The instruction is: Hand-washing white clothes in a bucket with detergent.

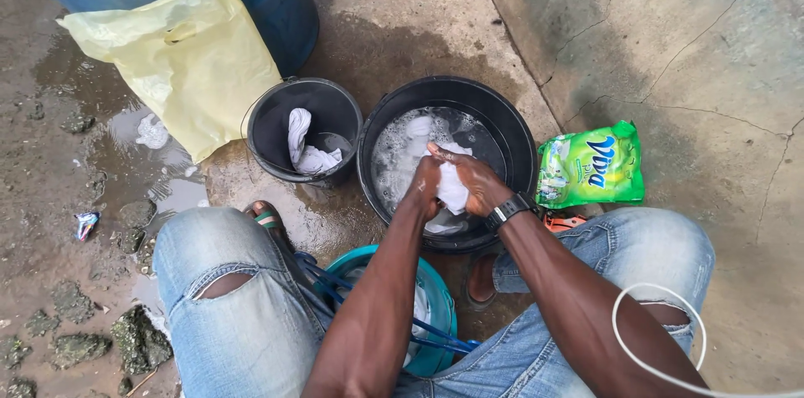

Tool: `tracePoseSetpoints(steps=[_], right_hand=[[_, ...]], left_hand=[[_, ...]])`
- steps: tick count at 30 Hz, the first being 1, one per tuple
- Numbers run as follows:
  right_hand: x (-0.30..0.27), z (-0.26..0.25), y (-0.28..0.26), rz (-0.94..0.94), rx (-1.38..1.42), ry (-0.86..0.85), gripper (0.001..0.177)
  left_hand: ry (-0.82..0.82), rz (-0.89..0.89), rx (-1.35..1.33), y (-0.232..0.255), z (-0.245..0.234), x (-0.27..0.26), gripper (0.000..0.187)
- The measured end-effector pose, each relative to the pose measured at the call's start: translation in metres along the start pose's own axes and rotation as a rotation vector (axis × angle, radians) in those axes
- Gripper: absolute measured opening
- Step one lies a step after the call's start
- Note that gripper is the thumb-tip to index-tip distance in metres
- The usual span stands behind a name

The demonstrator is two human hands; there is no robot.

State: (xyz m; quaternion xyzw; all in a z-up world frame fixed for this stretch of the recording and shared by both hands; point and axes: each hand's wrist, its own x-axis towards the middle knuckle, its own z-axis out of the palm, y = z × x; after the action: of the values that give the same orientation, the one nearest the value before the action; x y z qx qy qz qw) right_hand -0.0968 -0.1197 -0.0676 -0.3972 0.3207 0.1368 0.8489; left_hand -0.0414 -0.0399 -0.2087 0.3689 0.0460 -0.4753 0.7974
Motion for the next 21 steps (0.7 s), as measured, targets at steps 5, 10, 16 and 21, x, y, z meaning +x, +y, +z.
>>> tracePoseSetpoints(steps=[5, 10, 16, 21], right_hand=[[-0.046, 0.041, -0.008, 0.126, -0.141, -0.034, 0.025], [-0.026, 0.009, 0.010, 0.411, -0.133, -0.188, 0.021], [0.051, -0.067, 0.052, 0.378, -0.459, -0.218, 0.025], [0.039, -0.039, 0.049, -0.080, -1.129, -0.058, 0.023]], left_hand=[[-0.026, -0.190, -0.141, 0.102, 0.062, -0.085, 0.021], [-0.247, -0.149, -0.147, 0.098, 0.051, -0.076, 0.028], [0.251, -0.005, 0.245, 0.087, 0.048, -0.054, 0.027], [0.296, 0.209, 1.263, 0.038, -0.041, 0.031, 0.048]])
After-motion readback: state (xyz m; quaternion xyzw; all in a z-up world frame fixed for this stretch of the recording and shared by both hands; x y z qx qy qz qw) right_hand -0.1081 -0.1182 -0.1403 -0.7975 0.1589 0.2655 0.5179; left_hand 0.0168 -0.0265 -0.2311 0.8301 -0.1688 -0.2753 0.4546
